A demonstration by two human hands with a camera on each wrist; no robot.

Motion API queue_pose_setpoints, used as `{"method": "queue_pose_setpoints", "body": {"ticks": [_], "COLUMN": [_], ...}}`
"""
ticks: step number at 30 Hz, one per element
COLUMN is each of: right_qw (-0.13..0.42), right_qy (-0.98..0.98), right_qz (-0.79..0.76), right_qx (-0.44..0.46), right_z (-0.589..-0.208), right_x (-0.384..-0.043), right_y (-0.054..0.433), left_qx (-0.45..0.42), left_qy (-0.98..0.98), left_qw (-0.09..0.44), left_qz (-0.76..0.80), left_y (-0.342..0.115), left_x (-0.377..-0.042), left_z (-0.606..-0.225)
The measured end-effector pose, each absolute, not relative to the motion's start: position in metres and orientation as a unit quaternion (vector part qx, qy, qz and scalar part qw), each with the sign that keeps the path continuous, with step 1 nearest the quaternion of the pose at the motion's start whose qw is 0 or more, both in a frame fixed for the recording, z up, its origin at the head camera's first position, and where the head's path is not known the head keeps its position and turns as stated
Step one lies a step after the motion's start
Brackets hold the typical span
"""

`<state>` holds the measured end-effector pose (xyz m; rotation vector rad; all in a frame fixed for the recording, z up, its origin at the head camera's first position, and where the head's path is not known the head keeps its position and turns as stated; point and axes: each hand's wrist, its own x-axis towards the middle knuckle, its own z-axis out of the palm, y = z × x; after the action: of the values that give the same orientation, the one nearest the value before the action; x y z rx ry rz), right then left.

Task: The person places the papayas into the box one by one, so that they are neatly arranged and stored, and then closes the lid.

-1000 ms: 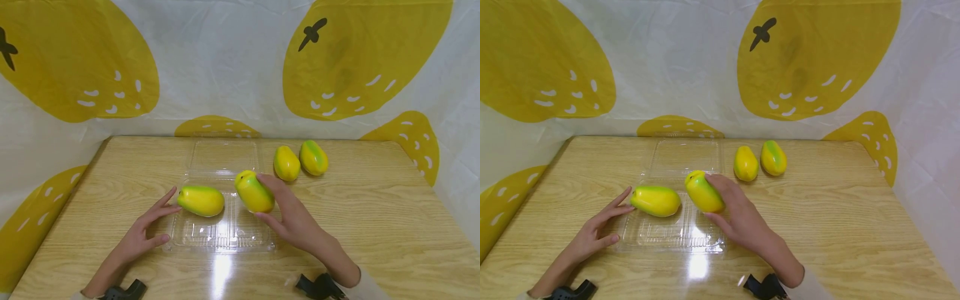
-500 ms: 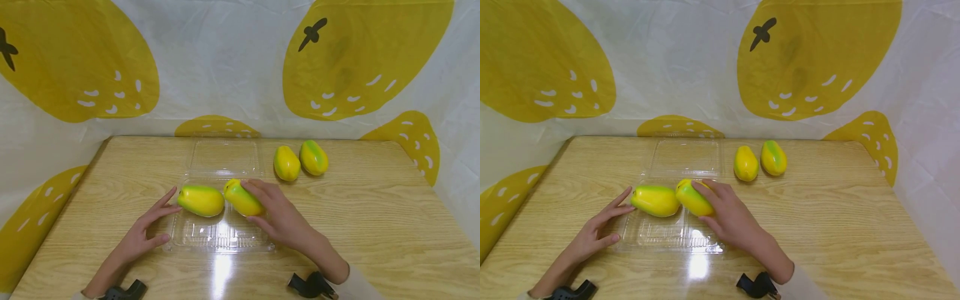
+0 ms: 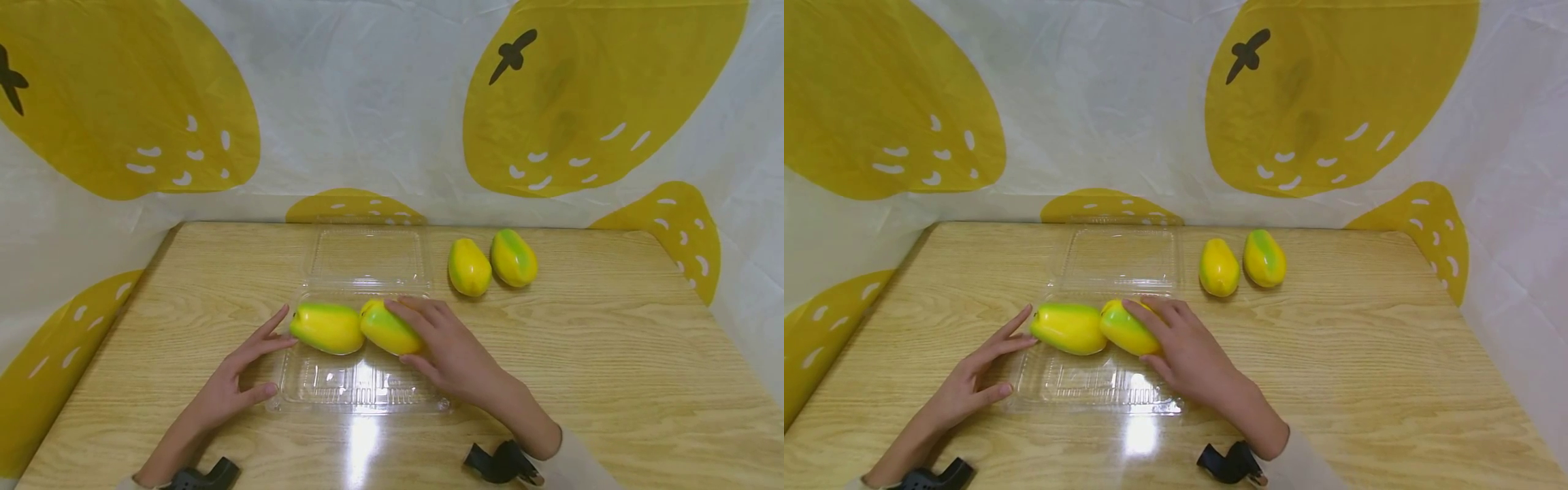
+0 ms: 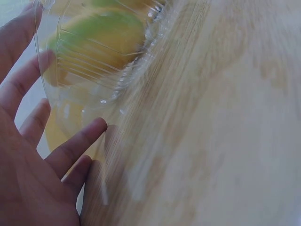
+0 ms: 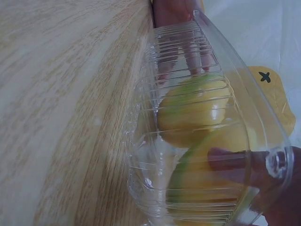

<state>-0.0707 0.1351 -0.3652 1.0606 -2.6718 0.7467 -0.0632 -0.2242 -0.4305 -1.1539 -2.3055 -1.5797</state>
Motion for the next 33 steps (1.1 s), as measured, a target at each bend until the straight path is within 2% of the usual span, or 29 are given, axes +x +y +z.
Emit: {"method": "queue_pose_setpoints", "body": {"ticks": [17,33], "right_qw": [0.064,0.084], "right_qy": [-0.911,-0.908], "right_qz": [0.225,0.207], "right_qx": [0.338,0.355], "right_z": [-0.3675,-0.3696], "right_x": [-0.0720,-0.0744], "right_y": [0.1319,0.1290], "left_qx": [-0.376,-0.387], "left_qy": [-0.765,-0.759], "left_qw": [0.046,0.054], "left_qz": [-0.522,-0.520], "left_y": [-0.2266,-0.2250], "left_x": [-0.0637,-0.0650], "left_z": [-0.4336,-0.4330]}}
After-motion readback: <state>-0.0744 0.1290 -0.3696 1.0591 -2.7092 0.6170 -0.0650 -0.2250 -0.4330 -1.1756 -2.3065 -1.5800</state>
